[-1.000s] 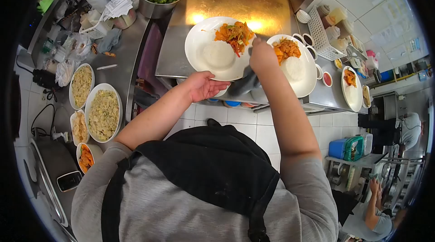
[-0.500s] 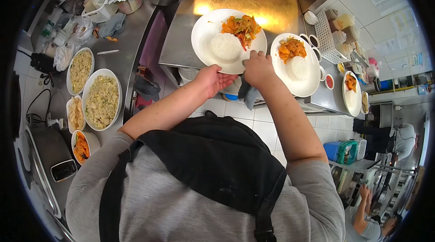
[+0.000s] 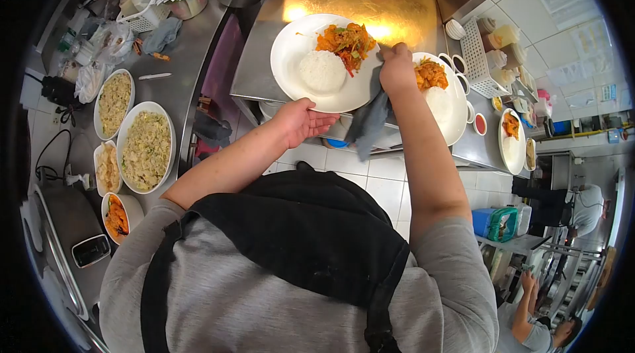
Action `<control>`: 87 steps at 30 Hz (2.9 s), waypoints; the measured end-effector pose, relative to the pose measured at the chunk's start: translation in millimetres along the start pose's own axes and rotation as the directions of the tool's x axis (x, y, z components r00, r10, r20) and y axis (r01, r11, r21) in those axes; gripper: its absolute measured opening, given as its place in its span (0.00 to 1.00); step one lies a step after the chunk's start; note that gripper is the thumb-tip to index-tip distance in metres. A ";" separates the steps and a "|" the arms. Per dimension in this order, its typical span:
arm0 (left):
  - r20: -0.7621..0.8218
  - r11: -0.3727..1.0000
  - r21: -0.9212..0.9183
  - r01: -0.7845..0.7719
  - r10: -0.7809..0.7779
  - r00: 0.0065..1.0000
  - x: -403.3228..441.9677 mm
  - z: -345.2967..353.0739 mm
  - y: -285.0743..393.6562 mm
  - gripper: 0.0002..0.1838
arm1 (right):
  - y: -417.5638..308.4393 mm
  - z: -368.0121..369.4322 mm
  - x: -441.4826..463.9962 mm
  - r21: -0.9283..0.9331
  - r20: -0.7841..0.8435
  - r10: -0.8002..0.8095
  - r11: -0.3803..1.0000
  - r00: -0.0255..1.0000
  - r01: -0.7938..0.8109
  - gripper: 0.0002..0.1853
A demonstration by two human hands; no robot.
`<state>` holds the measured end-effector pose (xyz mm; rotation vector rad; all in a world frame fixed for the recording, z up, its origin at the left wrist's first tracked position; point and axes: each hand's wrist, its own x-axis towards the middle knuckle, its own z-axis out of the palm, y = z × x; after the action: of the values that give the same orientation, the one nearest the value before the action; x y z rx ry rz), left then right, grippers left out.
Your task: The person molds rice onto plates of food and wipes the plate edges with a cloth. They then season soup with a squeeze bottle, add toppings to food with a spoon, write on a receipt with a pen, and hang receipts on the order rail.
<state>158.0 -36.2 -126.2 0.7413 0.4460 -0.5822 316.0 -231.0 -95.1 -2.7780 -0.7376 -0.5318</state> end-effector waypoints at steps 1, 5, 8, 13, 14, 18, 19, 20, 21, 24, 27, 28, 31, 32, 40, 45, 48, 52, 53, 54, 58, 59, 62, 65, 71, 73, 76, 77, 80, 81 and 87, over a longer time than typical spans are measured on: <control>-0.018 1.000 -0.022 -0.010 0.009 1.000 0.4 -1.3 -0.4 0.22 | 1.4 5.4 -2.3 0.007 -0.004 0.002 1.000 1.000 -0.002 0.15; -0.031 0.998 -0.062 -0.033 0.031 0.999 2.3 -9.8 -0.7 0.22 | -5.9 -3.2 -31.0 -0.069 0.115 -0.179 0.980 0.977 0.188 0.14; -0.030 0.994 0.104 0.021 -0.018 0.999 -8.7 -18.7 16.6 0.21 | -27.9 -49.1 -43.4 0.177 0.383 -0.170 0.978 0.908 0.108 0.16; -0.204 0.768 0.634 -0.090 0.278 0.939 -18.9 -80.6 76.7 0.21 | -12.7 -82.6 -73.8 0.731 0.672 -0.194 0.331 0.715 -0.597 0.16; -0.205 0.765 0.638 -0.090 0.281 0.938 -23.2 -82.8 80.3 0.21 | -8.5 -86.9 -80.1 0.739 0.674 -0.124 0.131 0.729 -0.661 0.16; -0.427 0.697 0.687 -0.207 0.617 0.661 -37.9 -70.8 68.1 0.24 | 6.0 -101.0 -83.1 0.683 0.674 -0.029 -0.356 0.738 -0.638 0.16; -0.398 0.694 0.692 -0.198 0.596 0.697 -36.0 -65.6 61.8 0.25 | 5.4 -100.7 -79.5 0.684 0.672 -0.034 -0.356 0.740 -0.637 0.16; -0.340 0.762 0.613 -0.209 0.493 0.801 -29.9 -67.1 59.9 0.25 | 4.9 -99.8 -75.3 0.716 0.659 0.083 -0.372 0.747 -0.590 0.17; -0.343 0.762 0.613 -0.208 0.494 0.799 -24.9 -73.3 61.9 0.25 | 5.3 -98.4 -71.2 0.748 0.641 0.200 -0.382 0.742 -0.543 0.17; -0.375 0.744 0.626 -0.232 0.548 0.747 -21.0 -72.1 90.9 0.22 | 2.1 -79.3 -52.5 0.826 0.563 0.253 -0.203 0.787 -0.525 0.19; -0.144 0.675 0.691 -0.259 0.479 0.866 -25.9 -71.6 133.1 0.22 | -9.5 -57.5 -25.3 0.780 0.432 0.290 0.354 0.854 -0.515 0.19; -0.204 0.677 0.712 -0.187 0.454 0.867 -18.6 -76.0 143.5 0.23 | -12.2 -46.5 -12.6 0.697 0.396 0.270 0.535 0.878 -0.478 0.18; -0.110 0.558 0.801 -0.218 0.494 0.862 24.7 -124.1 162.2 0.23 | -20.7 -7.0 30.5 0.462 0.111 0.091 0.877 0.990 -0.133 0.18; -0.122 0.548 0.818 -0.174 0.461 0.879 20.5 -119.0 167.8 0.22 | -22.7 7.0 44.5 0.421 0.086 0.058 0.903 0.995 -0.089 0.17; -0.284 0.470 0.879 0.072 0.398 0.873 -2.1 -90.6 177.6 0.22 | -39.5 75.6 95.7 0.676 0.213 0.130 0.696 0.968 -0.243 0.15; -0.192 0.353 0.936 0.020 0.461 0.866 7.2 -103.3 175.9 0.21 | -35.8 4.7 94.1 0.299 0.469 -0.262 0.946 0.843 0.128 0.16; -0.193 0.399 0.917 0.011 0.419 0.887 6.3 -102.5 177.2 0.21 | -42.5 -7.8 99.8 0.381 0.227 -0.325 0.897 0.918 0.223 0.14; -0.267 0.480 0.875 0.068 0.360 0.894 -11.5 -80.6 177.5 0.21 | -59.2 18.1 93.5 0.266 0.131 -0.528 0.834 0.839 0.483 0.14; -0.273 0.503 0.862 0.063 0.355 0.894 -6.5 -87.0 178.0 0.21 | -64.9 23.6 90.7 0.183 0.215 -0.592 0.806 0.777 0.564 0.15; -0.277 0.525 0.849 0.059 0.348 0.896 -1.2 -93.3 178.1 0.21 | -66.6 26.3 81.9 0.065 0.333 -0.559 0.817 0.759 0.573 0.15; -0.220 0.501 0.865 -0.017 0.409 0.886 16.8 -114.3 171.5 0.21 | -68.3 15.7 42.3 -0.068 0.369 -0.464 0.851 0.805 0.521 0.16; -0.214 0.510 0.859 -0.037 0.424 0.880 18.2 -115.7 170.4 0.20 | -72.5 8.7 33.6 -0.071 0.370 -0.464 0.850 0.805 0.522 0.16; -0.224 0.477 0.878 -0.038 0.480 0.848 30.8 -123.0 166.3 0.20 | -85.5 -11.7 24.2 -0.047 0.550 -0.422 0.846 0.721 0.531 0.16; -0.242 0.462 0.887 -0.017 0.496 0.834 33.6 -123.8 162.9 0.19 | -79.3 -19.6 32.0 0.362 0.756 -0.472 0.879 0.454 0.312 0.17; -0.238 0.745 0.623 -0.238 0.470 0.850 30.0 -124.4 150.8 0.21 | -83.9 1.6 11.4 -0.219 0.463 -0.328 0.858 0.823 0.464 0.15; -0.219 0.814 0.486 -0.320 0.467 0.856 33.9 -129.7 146.9 0.23 | -96.0 -2.4 -6.8 -0.214 0.488 -0.314 0.861 0.814 0.460 0.14; -0.174 0.808 0.437 -0.395 0.507 0.844 31.8 -122.3 143.6 0.20 | -115.1 -12.5 -25.2 -0.134 0.573 -0.226 0.922 0.788 0.362 0.13; -0.218 0.803 0.433 -0.409 0.534 0.817 29.8 -118.3 141.4 0.19 | -119.0 -15.3 -29.3 -0.139 0.573 -0.218 0.924 0.790 0.355 0.13; -0.274 0.783 0.452 -0.427 0.578 0.769 27.4 -112.1 137.9 0.18 | -127.1 -20.7 -38.6 -0.031 0.596 -0.233 0.950 0.769 0.312 0.14; -0.294 0.770 0.472 -0.430 0.597 0.746 27.6 -112.0 137.4 0.18 | -129.1 -21.6 -40.8 -0.011 0.608 -0.239 0.951 0.757 0.309 0.14; -0.281 0.767 0.458 -0.450 0.604 0.745 23.6 -107.8 133.6 0.18 | -108.0 -33.7 -21.9 0.331 0.795 -0.196 0.933 0.573 -0.140 0.18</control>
<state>241.9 114.4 -144.4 1.3116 0.4898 0.0660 233.2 -158.7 -60.6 -2.5306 -0.9094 0.9287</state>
